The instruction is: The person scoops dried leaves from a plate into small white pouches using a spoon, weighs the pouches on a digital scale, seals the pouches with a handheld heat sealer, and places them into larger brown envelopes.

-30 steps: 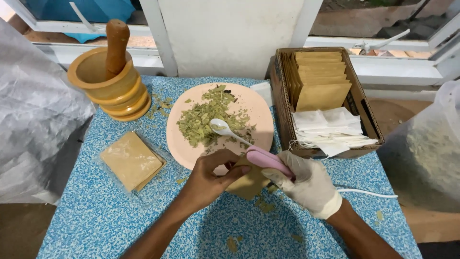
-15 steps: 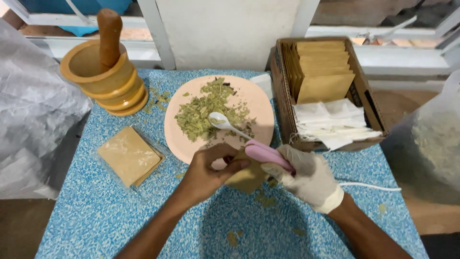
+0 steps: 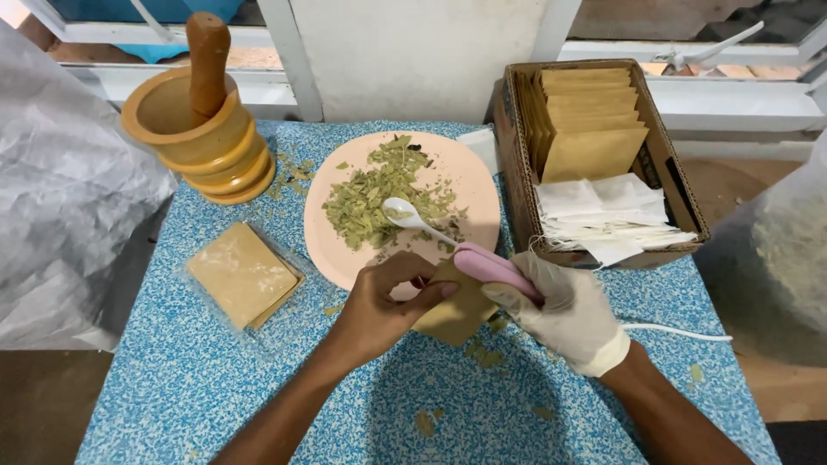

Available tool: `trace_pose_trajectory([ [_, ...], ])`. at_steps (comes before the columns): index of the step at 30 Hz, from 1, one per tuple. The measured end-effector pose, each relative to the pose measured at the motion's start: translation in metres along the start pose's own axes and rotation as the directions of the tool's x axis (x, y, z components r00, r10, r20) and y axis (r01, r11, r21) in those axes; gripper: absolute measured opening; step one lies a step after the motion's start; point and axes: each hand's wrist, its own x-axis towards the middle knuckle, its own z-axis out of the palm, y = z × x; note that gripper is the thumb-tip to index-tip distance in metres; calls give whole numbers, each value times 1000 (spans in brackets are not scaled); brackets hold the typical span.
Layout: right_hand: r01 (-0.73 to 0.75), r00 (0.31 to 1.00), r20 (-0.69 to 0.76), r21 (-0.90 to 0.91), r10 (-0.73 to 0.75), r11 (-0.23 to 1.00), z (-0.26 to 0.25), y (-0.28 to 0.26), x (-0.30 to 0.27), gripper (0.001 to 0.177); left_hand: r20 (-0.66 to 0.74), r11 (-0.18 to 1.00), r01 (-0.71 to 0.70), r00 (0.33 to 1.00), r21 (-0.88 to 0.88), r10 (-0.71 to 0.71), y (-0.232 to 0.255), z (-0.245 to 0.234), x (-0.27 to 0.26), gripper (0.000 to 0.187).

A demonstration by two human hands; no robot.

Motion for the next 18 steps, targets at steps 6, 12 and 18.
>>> trace_pose_trajectory([
  [6,23,1000,-5,-73,-24,997,-1,16,1,24,8,1000,26,1000,-3,-26,-8,-1,-2,19],
  [12,92,995,-35,-9,-93,996,-4,-31,5,25,-21,1000,-5,1000,18,5,-11,0,0,12],
  [18,459,795,-288,-289,-534,840,-26,36,12,61,-92,981,-56,993,184,74,-24,-8,3,9],
])
